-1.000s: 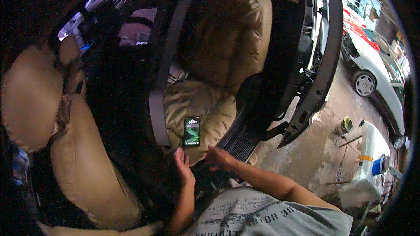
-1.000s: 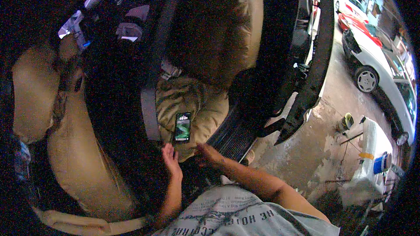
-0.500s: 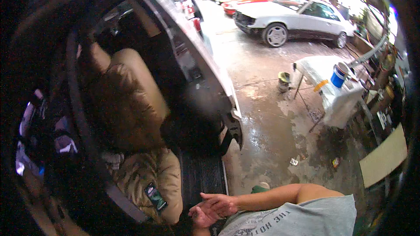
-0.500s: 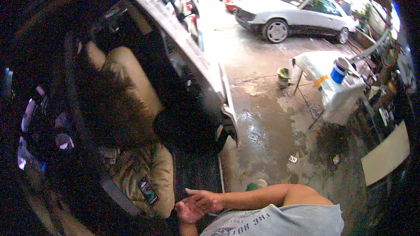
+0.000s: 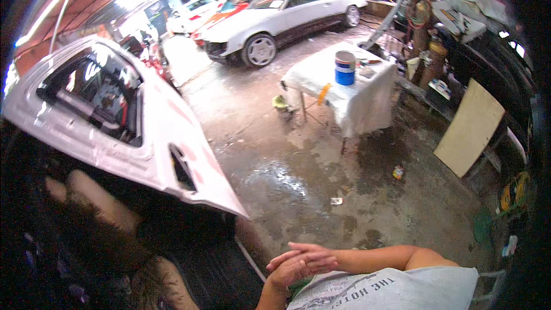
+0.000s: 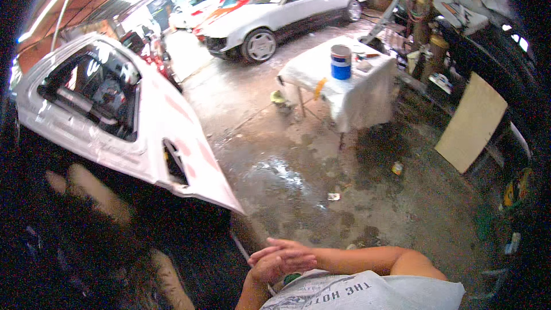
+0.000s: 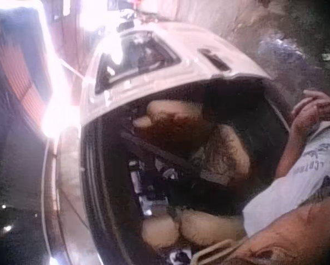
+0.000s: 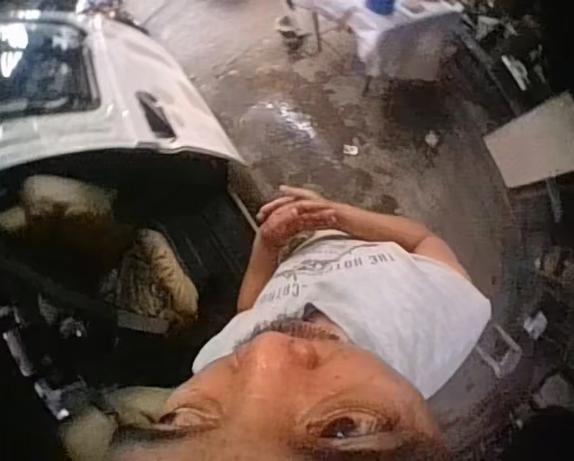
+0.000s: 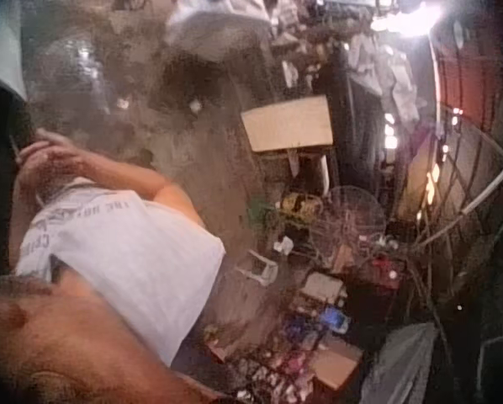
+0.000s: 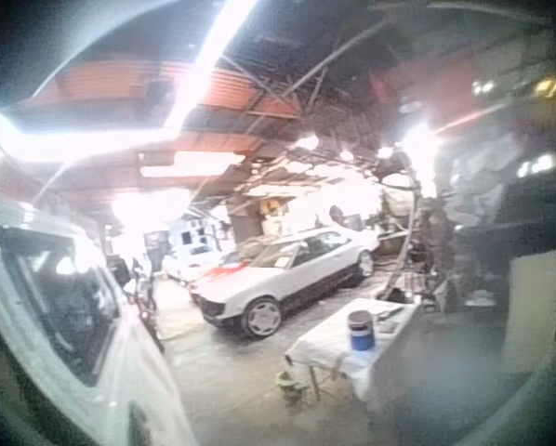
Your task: The person retrieves a sanding block and a putty knife from a workbench, then mixes a pink filler substance on a metal sheet. They apply the filler to a white car door and sand the surface with the sanding block to smooth the repair.
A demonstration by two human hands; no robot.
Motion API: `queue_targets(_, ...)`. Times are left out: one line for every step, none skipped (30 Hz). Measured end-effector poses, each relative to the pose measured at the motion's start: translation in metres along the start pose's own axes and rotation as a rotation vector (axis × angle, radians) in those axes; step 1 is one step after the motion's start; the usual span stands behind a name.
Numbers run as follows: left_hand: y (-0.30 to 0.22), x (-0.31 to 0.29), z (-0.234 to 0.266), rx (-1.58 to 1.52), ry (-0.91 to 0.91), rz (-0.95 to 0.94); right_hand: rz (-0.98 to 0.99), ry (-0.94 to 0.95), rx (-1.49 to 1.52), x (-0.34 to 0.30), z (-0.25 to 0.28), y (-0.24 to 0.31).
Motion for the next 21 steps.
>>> queue_targets(0.007, 0.033, -0.012, 0.026, -0.028, 0.022, 0.03, -0.012, 0.019, -0.043, -0.006, 0.015)
queue_targets(0.012, 0.064, -0.022, 0.045, -0.091, 0.026, 0.169, -0.184, -0.001, -0.082, -0.008, 0.026)
queue_targets(0.015, 0.094, -0.033, 0.069, -0.171, 0.004, 0.304, -0.365, -0.018, -0.12, -0.012, 0.035)
queue_targets(0.02, 0.122, -0.044, 0.104, -0.298, -0.056, 0.442, -0.55, -0.028, -0.155, -0.01, 0.041)
queue_targets(0.024, 0.152, -0.054, 0.146, -0.424, -0.115, 0.507, -0.582, -0.029, -0.188, -0.008, 0.045)
queue_targets(0.031, 0.174, -0.062, 0.189, -0.543, -0.176, 0.572, -0.614, -0.03, -0.218, -0.004, 0.047)
queue_targets(0.041, 0.193, -0.051, 0.338, -0.662, -0.242, 0.636, -0.647, -0.04, -0.247, -0.001, 0.05)
queue_targets(0.05, 0.213, -0.027, 0.489, -0.773, -0.321, 0.627, -0.591, -0.058, -0.272, 0.005, 0.05)
queue_targets(0.059, 0.233, -0.017, 0.644, -0.887, -0.407, 0.689, -0.639, -0.153, -0.292, 0.008, 0.048)
queue_targets(0.071, 0.258, -0.028, 0.628, -0.854, -0.396, 0.748, -0.688, -0.246, -0.305, 0.008, 0.045)
queue_targets(0.082, 0.284, -0.04, 0.61, -0.825, -0.381, 0.8, -0.74, -0.335, -0.314, 0.004, 0.044)
queue_targets(0.094, 0.309, -0.051, 0.591, -0.798, -0.367, 0.85, -0.797, -0.498, -0.322, -0.005, 0.047)
queue_targets(0.109, 0.329, -0.061, 0.494, -0.769, -0.313, 0.907, -0.917, -0.677, -0.329, -0.013, 0.05)
queue_targets(0.126, 0.348, -0.073, 0.391, -0.739, -0.259, 0.952, -1.043, -0.862, -0.337, -0.019, 0.053)
queue_targets(0.138, 0.366, -0.085, 0.289, -0.711, -0.205, 0.986, -1.168, -1.05, -0.348, -0.021, 0.058)
queue_targets(0.141, 0.383, -0.105, 0.368, -0.676, -0.207, 1.048, -1.179, -1.101, -0.36, -0.018, 0.065)
queue_targets(0.153, 0.395, -0.117, 0.359, -0.617, -0.205, 1.18, -1.25, -1.14, -0.376, -0.016, 0.076)
queue_targets(0.167, 0.407, -0.128, 0.346, -0.564, -0.213, 1.307, -1.311, -1.185, -0.392, -0.014, 0.09)
queue_targets(0.178, 0.422, -0.142, 0.323, -0.5, -0.219, 1.434, -1.385, -1.239, -0.411, -0.009, 0.104)
queue_targets(0.187, 0.433, -0.155, 0.386, -0.422, -0.157, 1.504, -1.34, -1.112, -0.431, 0.021, 0.116)
queue_targets(0.191, 0.442, -0.171, 0.438, -0.351, -0.115, 1.533, -1.38, -1.005, -0.451, 0.021, 0.134)
Point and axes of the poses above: each hand's wrist, its own x-axis towards the middle knuckle, its own z-axis out of the back of the hand, y = z × x, the point moved 3 cm from there along x, towards the middle knuckle, and after that the axes turned 14 degrees about -y, right-handed, at the moved point
